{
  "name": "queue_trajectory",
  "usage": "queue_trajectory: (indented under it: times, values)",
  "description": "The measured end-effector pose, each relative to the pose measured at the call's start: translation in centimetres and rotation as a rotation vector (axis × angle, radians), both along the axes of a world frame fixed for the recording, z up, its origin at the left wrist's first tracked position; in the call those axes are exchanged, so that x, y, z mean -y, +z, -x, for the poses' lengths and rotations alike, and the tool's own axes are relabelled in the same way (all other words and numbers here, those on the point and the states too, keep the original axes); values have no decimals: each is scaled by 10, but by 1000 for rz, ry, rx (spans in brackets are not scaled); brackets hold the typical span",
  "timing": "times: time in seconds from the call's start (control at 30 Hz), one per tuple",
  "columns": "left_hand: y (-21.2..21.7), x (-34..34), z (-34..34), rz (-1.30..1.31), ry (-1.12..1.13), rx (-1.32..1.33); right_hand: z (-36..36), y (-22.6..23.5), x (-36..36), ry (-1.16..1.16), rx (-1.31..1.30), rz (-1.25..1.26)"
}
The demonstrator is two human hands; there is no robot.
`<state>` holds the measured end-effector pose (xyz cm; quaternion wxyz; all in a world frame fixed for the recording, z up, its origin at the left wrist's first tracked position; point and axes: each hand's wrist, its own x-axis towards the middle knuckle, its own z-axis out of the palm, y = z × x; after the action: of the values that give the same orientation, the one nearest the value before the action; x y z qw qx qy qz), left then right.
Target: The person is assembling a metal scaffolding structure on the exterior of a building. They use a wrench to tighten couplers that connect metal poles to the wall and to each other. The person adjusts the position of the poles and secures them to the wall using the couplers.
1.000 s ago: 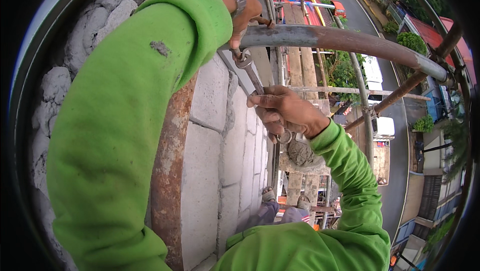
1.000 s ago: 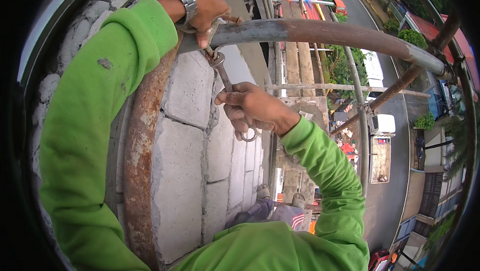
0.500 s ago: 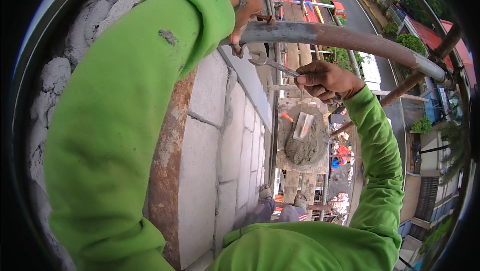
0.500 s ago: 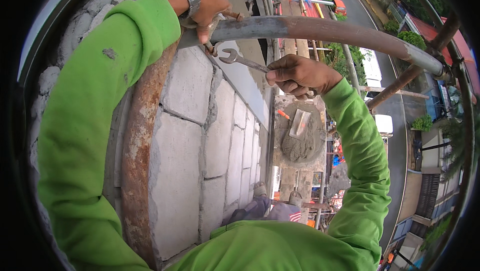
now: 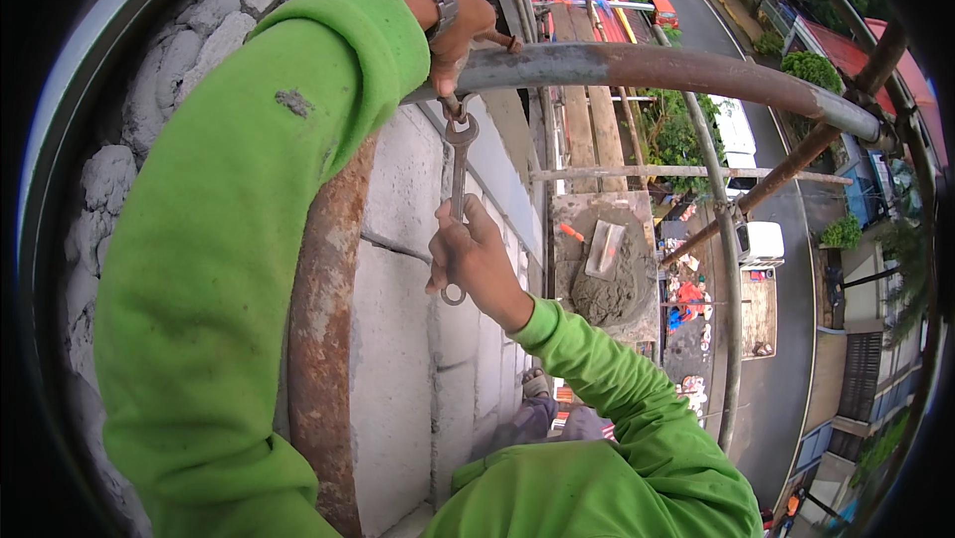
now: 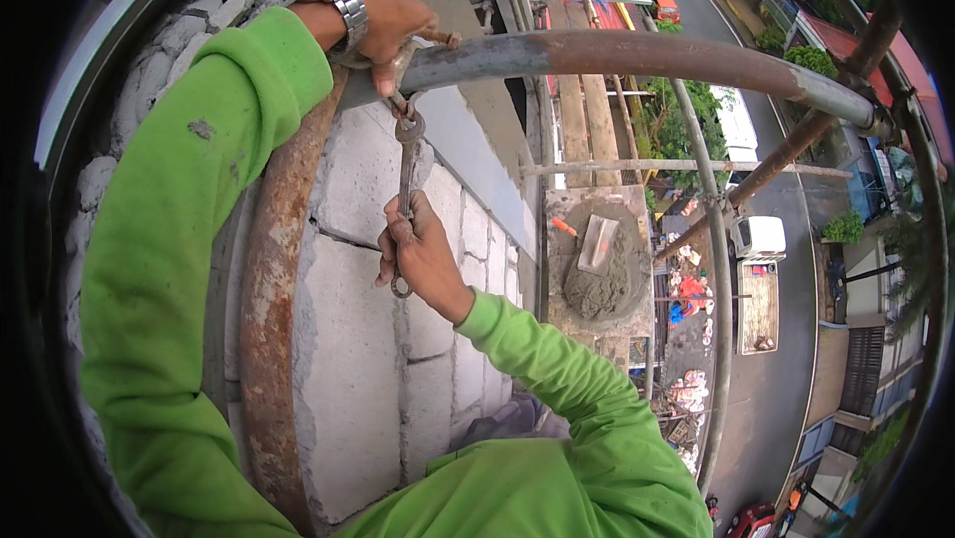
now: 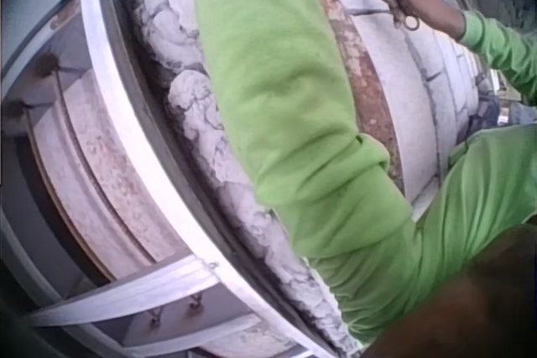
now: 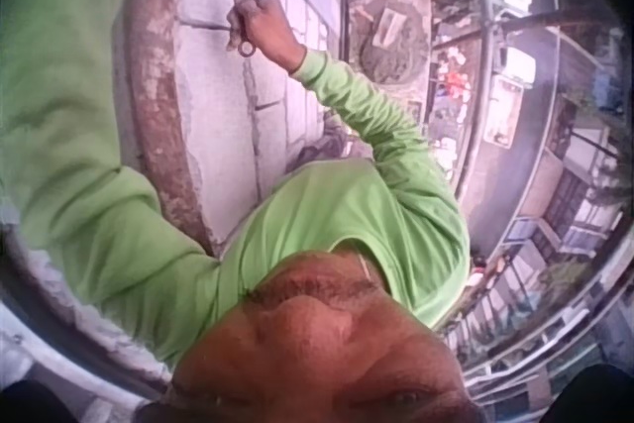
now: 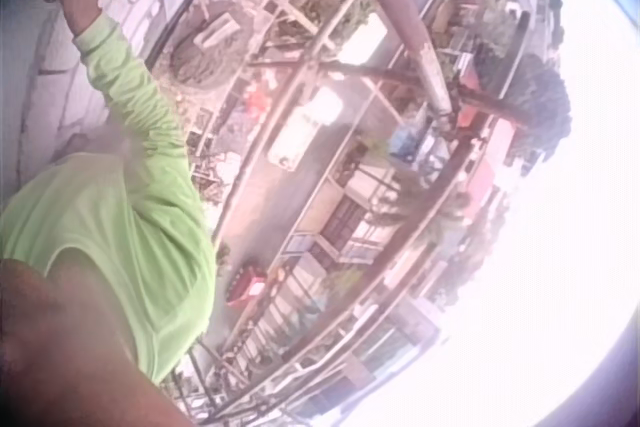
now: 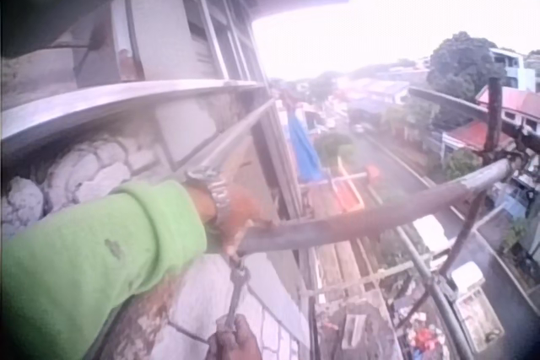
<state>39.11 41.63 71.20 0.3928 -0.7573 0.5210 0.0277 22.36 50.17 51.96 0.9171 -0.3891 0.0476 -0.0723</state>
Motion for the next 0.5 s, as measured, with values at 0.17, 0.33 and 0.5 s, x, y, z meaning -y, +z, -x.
queue_trajectory:
  times: [0.17, 0.33, 0.5]
  values:
    - [-3, 7, -5, -48, 83, 5, -22, 12, -25, -90, 30, -185]
    - [5, 2, 12, -5, 50, -7, -39, 20, -43, -153, 70, -183]
    - [-2, 3, 1, -34, 71, 17, -53, 17, -45, -192, 100, -150]
